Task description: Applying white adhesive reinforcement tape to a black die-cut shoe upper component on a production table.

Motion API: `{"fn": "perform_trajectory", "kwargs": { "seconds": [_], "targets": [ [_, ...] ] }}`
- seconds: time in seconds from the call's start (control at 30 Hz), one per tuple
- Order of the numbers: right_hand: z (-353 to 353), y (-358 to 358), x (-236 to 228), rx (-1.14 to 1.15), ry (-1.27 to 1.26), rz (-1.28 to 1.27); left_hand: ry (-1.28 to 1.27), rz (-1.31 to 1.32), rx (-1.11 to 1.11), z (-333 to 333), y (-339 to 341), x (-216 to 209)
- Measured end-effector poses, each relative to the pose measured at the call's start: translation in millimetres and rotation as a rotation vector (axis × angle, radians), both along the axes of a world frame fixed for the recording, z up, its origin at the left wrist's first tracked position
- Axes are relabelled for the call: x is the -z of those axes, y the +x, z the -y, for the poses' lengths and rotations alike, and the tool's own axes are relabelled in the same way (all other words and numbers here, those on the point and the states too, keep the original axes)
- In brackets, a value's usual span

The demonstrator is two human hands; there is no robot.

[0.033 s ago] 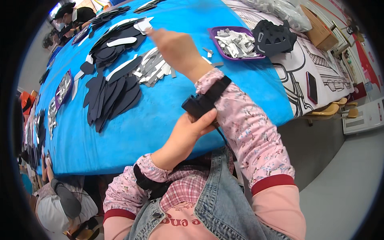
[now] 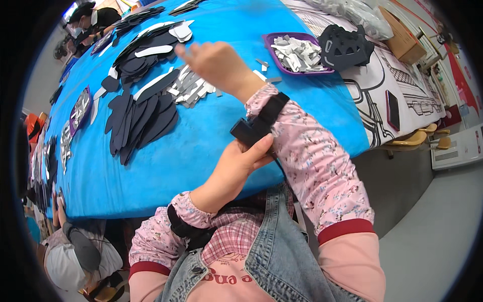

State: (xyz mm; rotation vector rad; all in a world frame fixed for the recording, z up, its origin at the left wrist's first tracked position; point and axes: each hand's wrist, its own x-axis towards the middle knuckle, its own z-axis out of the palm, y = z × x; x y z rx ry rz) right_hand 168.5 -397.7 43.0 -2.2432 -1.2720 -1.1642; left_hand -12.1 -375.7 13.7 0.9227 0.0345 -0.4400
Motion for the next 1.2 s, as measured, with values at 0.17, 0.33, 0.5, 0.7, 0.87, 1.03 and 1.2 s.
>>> {"fn": "perform_trajectory", "kwargs": {
  "seconds": [0.17, 0.33, 0.5, 0.7, 0.87, 1.03, 1.2],
  "targets": [
    [-3, 4, 2, 0.045, -0.169, 0.24, 0.004, 0.004, 0.053, -2, 3, -5],
    [6, -6, -6, -0.117, 0.41, -0.483, 0.065, 0.113, 0.15, -8, 4, -7],
    [23, -14, -19, -0.168, 0.371, -0.351, 0.204, 0.273, 0.289, -39, 27, -8],
    [35, -77, -8, -0.464, 0.505, -1.109, -0.028, 0.468, -0.755, -146, 100, -31],
    [9, -151, 19, -0.533, 0.119, -1.385, -0.012, 0.707, -1.02, -172, 102, -59],
    [-13, -166, 22, -0.496, 0.125, -1.498, 0.262, 0.941, -1.182, -159, 97, -77],
    [-16, -171, 22, -0.45, 0.166, -1.533, 1.299, 1.542, -1.323, -156, 89, -86]
  ]
}}
